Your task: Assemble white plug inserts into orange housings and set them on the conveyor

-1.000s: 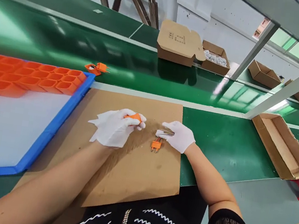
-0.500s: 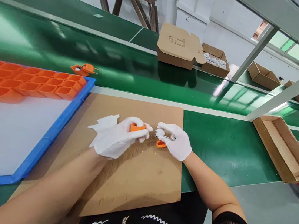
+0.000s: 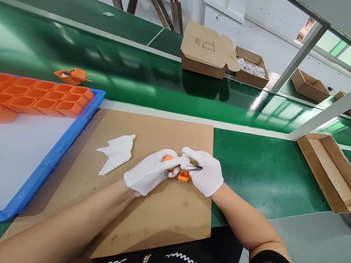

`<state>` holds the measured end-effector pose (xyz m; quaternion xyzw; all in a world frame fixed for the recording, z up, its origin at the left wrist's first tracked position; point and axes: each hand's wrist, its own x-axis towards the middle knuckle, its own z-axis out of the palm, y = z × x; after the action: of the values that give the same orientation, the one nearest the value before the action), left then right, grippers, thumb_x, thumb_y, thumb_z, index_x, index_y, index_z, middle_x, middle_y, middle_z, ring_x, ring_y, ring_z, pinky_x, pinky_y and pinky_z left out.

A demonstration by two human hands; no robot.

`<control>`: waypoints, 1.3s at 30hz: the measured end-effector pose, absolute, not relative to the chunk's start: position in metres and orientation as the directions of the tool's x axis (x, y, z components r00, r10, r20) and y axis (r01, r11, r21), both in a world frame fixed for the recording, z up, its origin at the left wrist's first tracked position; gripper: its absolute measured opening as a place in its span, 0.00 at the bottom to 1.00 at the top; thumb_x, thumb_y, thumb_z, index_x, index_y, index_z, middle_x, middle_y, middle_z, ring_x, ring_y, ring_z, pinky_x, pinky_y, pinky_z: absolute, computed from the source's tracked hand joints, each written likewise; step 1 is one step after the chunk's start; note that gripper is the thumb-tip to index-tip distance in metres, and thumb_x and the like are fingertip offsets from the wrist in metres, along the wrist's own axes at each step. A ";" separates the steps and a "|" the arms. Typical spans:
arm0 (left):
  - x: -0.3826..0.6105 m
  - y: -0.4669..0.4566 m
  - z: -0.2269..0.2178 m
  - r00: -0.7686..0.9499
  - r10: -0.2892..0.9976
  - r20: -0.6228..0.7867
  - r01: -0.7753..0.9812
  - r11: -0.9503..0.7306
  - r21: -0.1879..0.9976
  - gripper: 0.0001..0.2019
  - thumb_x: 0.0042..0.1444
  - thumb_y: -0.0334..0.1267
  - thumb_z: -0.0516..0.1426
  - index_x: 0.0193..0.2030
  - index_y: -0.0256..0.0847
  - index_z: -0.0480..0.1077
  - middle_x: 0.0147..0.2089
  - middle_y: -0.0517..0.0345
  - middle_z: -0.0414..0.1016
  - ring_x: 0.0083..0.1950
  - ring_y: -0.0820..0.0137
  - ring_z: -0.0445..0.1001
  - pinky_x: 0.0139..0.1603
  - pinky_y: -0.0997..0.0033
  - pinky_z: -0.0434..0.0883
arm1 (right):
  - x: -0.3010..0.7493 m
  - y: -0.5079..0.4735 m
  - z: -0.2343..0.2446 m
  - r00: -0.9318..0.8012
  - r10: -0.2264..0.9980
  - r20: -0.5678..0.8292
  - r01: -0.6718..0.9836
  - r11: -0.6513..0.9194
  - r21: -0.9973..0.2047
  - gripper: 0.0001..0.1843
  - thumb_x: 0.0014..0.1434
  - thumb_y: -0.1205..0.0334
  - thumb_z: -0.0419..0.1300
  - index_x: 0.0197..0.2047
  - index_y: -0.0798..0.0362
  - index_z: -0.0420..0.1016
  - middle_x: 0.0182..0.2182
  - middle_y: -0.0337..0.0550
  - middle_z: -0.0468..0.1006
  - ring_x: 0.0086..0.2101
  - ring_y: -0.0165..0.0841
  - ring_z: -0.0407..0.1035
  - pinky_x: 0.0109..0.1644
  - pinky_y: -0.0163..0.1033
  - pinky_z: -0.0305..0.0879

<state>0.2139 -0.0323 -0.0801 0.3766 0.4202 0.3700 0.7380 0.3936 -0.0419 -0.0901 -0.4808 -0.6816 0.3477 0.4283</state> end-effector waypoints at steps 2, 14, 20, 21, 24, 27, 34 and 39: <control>0.217 -0.033 -0.079 0.371 0.861 -0.349 -0.286 0.463 0.839 0.24 0.45 0.52 0.71 0.28 0.41 0.61 0.25 0.62 0.69 0.27 0.75 0.64 0.29 0.73 0.60 | 0.394 -0.041 -0.086 -0.132 0.986 0.107 0.311 0.143 -0.939 0.30 0.54 0.64 0.68 0.61 0.44 0.75 0.52 0.42 0.80 0.50 0.38 0.75 0.59 0.45 0.71; 0.212 -0.034 -0.078 0.240 0.907 -0.345 -0.140 0.384 0.913 0.24 0.39 0.49 0.73 0.32 0.41 0.65 0.23 0.65 0.69 0.27 0.73 0.66 0.31 0.71 0.60 | 0.395 -0.047 -0.084 -0.280 0.945 0.172 0.627 0.316 -0.712 0.30 0.57 0.69 0.64 0.62 0.42 0.75 0.46 0.42 0.81 0.42 0.36 0.75 0.47 0.39 0.72; 0.213 -0.032 -0.072 0.246 0.885 -0.396 -0.228 0.450 0.864 0.24 0.40 0.48 0.73 0.25 0.41 0.61 0.21 0.66 0.64 0.25 0.75 0.60 0.29 0.71 0.55 | 0.400 -0.048 -0.085 -0.329 0.937 0.117 0.670 0.319 -0.670 0.38 0.56 0.75 0.59 0.68 0.43 0.67 0.43 0.39 0.80 0.40 0.34 0.74 0.47 0.37 0.70; 0.213 -0.032 -0.070 0.258 0.882 -0.393 -0.226 0.451 0.863 0.25 0.40 0.48 0.73 0.23 0.41 0.60 0.20 0.66 0.63 0.25 0.76 0.59 0.28 0.72 0.54 | 0.401 -0.049 -0.084 -0.321 0.938 0.128 0.663 0.319 -0.677 0.37 0.56 0.76 0.58 0.67 0.44 0.68 0.44 0.40 0.80 0.40 0.34 0.74 0.47 0.37 0.70; 0.212 -0.033 -0.069 0.293 0.882 -0.369 -0.190 0.432 0.882 0.26 0.42 0.50 0.71 0.21 0.41 0.58 0.20 0.65 0.62 0.24 0.76 0.56 0.27 0.72 0.52 | 0.401 -0.048 -0.082 -0.291 0.948 0.132 0.644 0.296 -0.705 0.31 0.56 0.76 0.58 0.61 0.44 0.75 0.43 0.39 0.81 0.41 0.34 0.75 0.48 0.39 0.71; 0.210 -0.033 -0.069 0.315 0.880 -0.356 -0.128 0.411 0.903 0.26 0.45 0.52 0.70 0.22 0.41 0.58 0.19 0.65 0.61 0.24 0.76 0.56 0.27 0.72 0.50 | 0.400 -0.047 -0.079 -0.250 0.964 0.091 0.589 0.226 -0.776 0.26 0.56 0.74 0.61 0.57 0.45 0.78 0.44 0.41 0.81 0.43 0.36 0.76 0.51 0.42 0.72; 0.198 -0.028 -0.073 0.411 0.854 -0.318 -0.053 0.370 0.927 0.23 0.43 0.48 0.71 0.28 0.43 0.60 0.23 0.66 0.67 0.24 0.75 0.61 0.27 0.72 0.54 | 0.401 -0.045 -0.069 -0.286 0.957 -0.047 0.476 0.099 -0.874 0.22 0.57 0.65 0.67 0.55 0.46 0.80 0.41 0.40 0.81 0.39 0.34 0.75 0.50 0.43 0.72; 0.193 -0.027 -0.081 0.454 0.839 -0.301 -0.046 0.359 0.932 0.22 0.41 0.45 0.71 0.29 0.43 0.61 0.27 0.64 0.70 0.25 0.75 0.64 0.27 0.71 0.57 | 0.405 -0.046 -0.067 -0.370 0.925 0.083 0.519 0.280 -0.808 0.25 0.58 0.66 0.67 0.58 0.46 0.78 0.38 0.40 0.80 0.36 0.33 0.72 0.48 0.42 0.70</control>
<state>0.1929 -0.0268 -0.0806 0.4724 0.4194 0.3117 0.7098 0.4045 -0.0460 -0.0674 -0.4830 -0.7474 0.3557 0.2854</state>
